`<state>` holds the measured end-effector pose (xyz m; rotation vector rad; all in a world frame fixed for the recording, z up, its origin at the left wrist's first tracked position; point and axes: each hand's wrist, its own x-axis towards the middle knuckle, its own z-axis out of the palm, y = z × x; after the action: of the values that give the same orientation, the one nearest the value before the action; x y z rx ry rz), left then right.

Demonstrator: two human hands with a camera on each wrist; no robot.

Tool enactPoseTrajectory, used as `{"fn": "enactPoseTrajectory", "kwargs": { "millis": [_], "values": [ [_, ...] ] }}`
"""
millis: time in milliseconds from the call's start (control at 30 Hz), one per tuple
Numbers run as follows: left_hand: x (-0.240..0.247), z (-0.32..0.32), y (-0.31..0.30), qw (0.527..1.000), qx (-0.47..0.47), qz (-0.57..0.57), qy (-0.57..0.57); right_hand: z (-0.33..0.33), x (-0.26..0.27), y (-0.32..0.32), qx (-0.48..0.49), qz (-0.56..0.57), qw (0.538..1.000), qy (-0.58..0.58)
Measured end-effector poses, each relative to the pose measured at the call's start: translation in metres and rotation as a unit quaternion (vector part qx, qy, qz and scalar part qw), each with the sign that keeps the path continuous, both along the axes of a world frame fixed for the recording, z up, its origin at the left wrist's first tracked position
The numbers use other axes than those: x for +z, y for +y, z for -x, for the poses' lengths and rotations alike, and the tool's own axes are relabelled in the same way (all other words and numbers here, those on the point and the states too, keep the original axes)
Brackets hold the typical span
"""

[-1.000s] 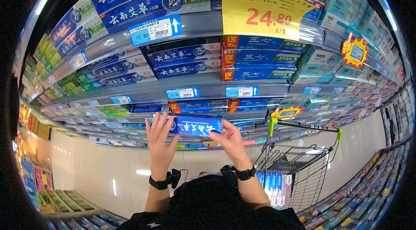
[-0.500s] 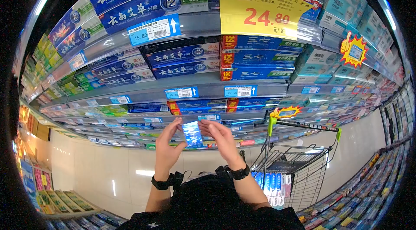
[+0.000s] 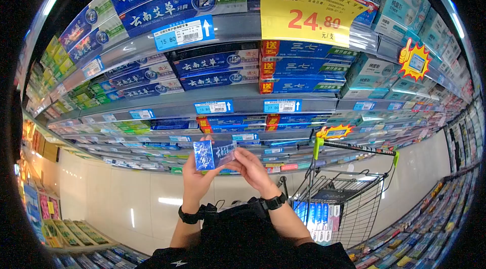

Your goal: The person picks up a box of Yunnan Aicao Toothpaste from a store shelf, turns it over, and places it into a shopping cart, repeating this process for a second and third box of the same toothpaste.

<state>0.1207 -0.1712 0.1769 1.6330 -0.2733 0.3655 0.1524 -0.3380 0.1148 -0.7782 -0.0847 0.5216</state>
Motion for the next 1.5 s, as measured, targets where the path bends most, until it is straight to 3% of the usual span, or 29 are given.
{"fn": "enactPoseTrajectory", "kwargs": {
  "millis": [400, 533, 600, 767, 833, 900, 1100, 1200, 1500],
  "values": [
    [0.000, 0.009, 0.001, 0.997, 0.050, 0.020, -0.046, -0.002, -0.020, -0.006, -0.036, -0.048, 0.998, 0.017],
    [-0.006, 0.010, 0.008, 0.995, 0.031, 0.092, -0.004, -0.005, -0.026, -0.009, -0.165, -0.033, 0.986, 0.009],
    [0.001, 0.008, 0.009, 0.987, 0.092, 0.131, 0.002, -0.006, -0.020, -0.012, -0.221, -0.022, 0.975, 0.008],
    [-0.006, -0.001, 0.025, 0.986, 0.119, 0.117, 0.023, -0.012, -0.003, -0.021, -0.341, 0.040, 0.938, -0.049],
    [-0.015, -0.004, 0.031, 0.986, 0.121, 0.109, 0.028, -0.011, 0.004, -0.025, -0.345, 0.042, 0.935, -0.075],
    [-0.018, -0.005, 0.034, 0.970, 0.111, 0.194, 0.096, -0.011, 0.008, -0.027, -0.370, 0.093, 0.918, -0.112],
    [-0.022, -0.008, 0.037, 0.959, 0.112, 0.214, 0.151, -0.007, 0.022, -0.042, -0.346, 0.125, 0.920, -0.137],
    [-0.031, -0.011, 0.039, 0.961, 0.095, 0.218, 0.137, -0.007, 0.022, -0.046, -0.356, 0.199, 0.902, -0.144],
    [-0.029, -0.011, 0.038, 0.954, 0.065, 0.251, 0.152, -0.008, 0.026, -0.053, -0.355, 0.223, 0.885, -0.203]
  ]
}}
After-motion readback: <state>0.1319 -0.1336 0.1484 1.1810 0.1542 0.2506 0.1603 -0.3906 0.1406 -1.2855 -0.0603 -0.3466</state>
